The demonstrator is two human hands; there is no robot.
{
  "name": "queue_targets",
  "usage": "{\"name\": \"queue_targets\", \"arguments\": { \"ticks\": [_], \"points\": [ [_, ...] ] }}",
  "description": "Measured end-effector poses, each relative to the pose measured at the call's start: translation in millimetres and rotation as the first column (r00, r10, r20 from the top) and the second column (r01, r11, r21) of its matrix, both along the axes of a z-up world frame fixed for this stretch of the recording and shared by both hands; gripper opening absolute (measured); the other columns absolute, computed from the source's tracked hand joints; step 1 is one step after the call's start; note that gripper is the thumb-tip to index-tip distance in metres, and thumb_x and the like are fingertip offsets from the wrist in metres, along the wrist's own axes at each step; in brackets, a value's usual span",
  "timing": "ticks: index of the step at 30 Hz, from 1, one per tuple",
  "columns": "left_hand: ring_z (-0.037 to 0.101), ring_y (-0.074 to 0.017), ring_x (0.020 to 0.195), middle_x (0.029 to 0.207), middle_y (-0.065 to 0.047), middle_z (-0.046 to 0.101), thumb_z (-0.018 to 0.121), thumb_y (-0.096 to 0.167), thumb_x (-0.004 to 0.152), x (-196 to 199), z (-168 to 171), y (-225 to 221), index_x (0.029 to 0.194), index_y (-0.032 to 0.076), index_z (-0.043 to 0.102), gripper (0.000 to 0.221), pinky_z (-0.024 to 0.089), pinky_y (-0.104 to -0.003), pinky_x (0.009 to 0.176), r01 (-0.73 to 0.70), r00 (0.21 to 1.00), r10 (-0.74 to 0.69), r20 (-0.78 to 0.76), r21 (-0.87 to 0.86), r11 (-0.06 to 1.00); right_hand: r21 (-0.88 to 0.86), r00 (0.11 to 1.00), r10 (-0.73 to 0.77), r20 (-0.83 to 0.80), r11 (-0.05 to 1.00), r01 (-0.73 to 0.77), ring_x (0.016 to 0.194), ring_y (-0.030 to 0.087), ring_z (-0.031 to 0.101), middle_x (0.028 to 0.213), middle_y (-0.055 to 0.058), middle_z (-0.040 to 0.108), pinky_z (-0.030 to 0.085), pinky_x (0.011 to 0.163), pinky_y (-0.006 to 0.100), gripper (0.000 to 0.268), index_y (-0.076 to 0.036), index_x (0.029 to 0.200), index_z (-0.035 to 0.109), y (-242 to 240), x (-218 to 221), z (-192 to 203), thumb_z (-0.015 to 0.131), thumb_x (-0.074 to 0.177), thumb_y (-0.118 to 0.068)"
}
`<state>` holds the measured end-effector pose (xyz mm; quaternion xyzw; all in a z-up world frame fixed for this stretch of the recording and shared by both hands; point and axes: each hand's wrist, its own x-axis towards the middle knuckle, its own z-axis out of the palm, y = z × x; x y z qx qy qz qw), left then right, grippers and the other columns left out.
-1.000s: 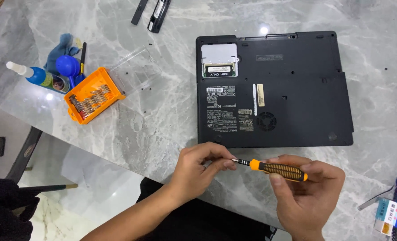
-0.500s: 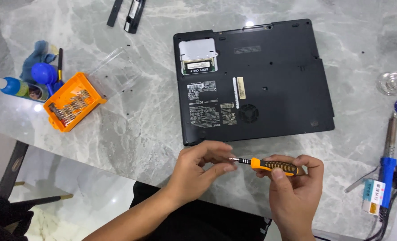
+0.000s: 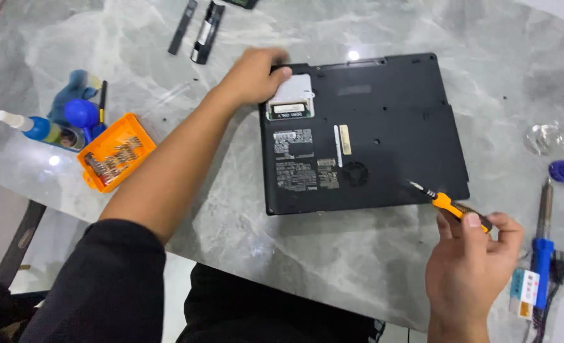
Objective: Disassembling a laptop by removing back panel screws and extracting internal components like RAM modules using a screwdriver.
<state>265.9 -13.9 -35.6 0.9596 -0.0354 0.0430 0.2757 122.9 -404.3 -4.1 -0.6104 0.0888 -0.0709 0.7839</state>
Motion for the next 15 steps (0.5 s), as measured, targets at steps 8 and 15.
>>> {"name": "queue_targets", "arguments": {
  "ticks": [8, 15],
  "points": [
    [0.067, -0.0125, 0.085, 0.094, -0.001, 0.074, 0.067, 0.027, 0.083, -66.1, 29.9, 3.3, 0.101, 0.015, 0.075, 0.023, 0.048, -0.028, 0.073, -0.121, 0.967, 0.079, -0.241, -0.163, 0.979, 0.060, 0.997, -0.033, 0.067, 0.998, 0.029, 0.091, 0.019, 0.067, 0.089, 0.007, 0.059, 0.052, 0.088, 0.032, 0.018, -0.020, 0.111, 0.044, -8.0, 25.0, -38.7, 0.057, 0.104, -0.010],
    [0.069, -0.0115, 0.100, 0.108, 0.002, 0.071, 0.059, 0.002, 0.085, -171.6, 48.1, -19.4, 0.117, 0.020, 0.067, 0.037, 0.048, -0.022, 0.086, -0.082, 0.991, 0.039, -0.131, -0.346, 0.934, -0.011, 0.953, 0.302, 0.009, 0.953, -0.302, 0.128, 0.001, 0.057, 0.125, -0.009, 0.063, 0.039, 0.127, 0.018, 0.030, -0.023, 0.122, 0.058, -21.3, 94.0, -61.9, 0.048, 0.099, -0.039]
  ]
}}
